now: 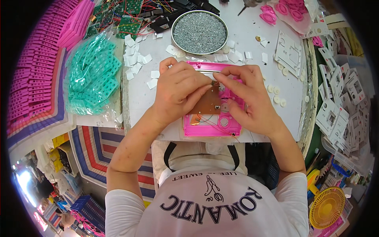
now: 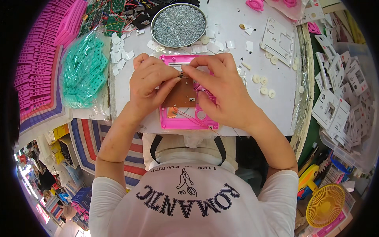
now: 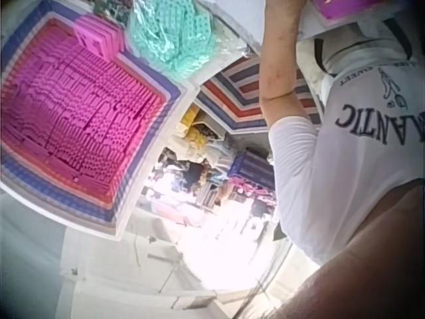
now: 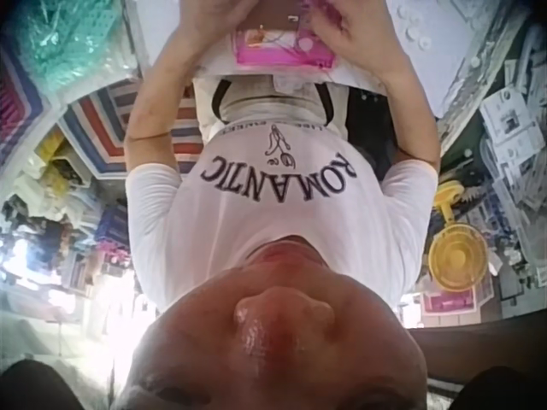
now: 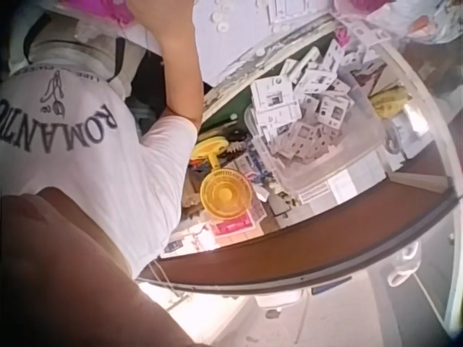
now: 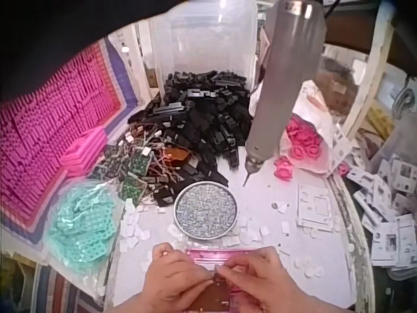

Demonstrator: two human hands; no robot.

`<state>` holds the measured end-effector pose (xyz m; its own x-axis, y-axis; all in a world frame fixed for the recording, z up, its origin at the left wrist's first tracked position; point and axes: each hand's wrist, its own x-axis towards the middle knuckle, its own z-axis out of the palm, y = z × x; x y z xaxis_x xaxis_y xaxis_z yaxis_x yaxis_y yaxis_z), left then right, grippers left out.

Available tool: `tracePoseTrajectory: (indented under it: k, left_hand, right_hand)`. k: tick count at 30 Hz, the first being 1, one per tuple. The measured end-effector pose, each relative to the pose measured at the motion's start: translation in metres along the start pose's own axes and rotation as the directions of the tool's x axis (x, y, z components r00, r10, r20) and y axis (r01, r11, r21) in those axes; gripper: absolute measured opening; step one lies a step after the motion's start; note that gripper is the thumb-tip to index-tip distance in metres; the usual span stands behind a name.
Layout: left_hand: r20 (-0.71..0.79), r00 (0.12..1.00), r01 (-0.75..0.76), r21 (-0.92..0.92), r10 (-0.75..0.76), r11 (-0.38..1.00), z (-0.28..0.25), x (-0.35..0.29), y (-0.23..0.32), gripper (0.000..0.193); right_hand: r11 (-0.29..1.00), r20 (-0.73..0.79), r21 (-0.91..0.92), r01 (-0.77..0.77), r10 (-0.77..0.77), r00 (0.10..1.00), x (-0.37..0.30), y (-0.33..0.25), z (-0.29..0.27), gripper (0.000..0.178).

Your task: The recorder is assembling electronic toy calculators, placing circuit boards into frames and securing them with screws.

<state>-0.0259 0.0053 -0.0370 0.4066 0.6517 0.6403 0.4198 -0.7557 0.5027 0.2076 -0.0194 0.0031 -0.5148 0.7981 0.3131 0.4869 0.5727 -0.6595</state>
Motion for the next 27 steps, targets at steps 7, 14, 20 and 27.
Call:
tracePoseTrajectory:
  k: [7, 14, 20, 27]
  left_hand:
    - [0.000, 1.000, -0.024, 0.006, 0.024, 1.000, -0.003, 0.001, 0.002, 0.021]
    - [0.027, 0.998, -0.052, -0.002, 0.052, 0.999, 0.000, 0.003, 0.003, 0.021]
    - [0.045, 0.999, -0.008, 0.028, 0.007, 1.000, -0.008, 0.004, 0.008, 0.021]
    - [0.082, 0.966, 0.246, -0.027, -0.243, 0.969, -0.005, 0.003, 0.022, 0.016]
  right_hand:
    - [0.998, -0.044, 0.010, -0.070, 0.070, 0.997, -0.002, 0.004, -0.005, 0.062]
    - [0.997, -0.010, 0.002, -0.082, 0.082, 0.997, -0.011, -0.007, -0.002, 0.060]
    - [0.988, -0.046, -0.103, -0.119, 0.115, 0.992, -0.014, 0.033, -0.028, 0.054]
    - [0.859, -0.297, -0.488, -0.156, 0.005, 0.955, 0.036, 0.228, -0.134, 0.033]
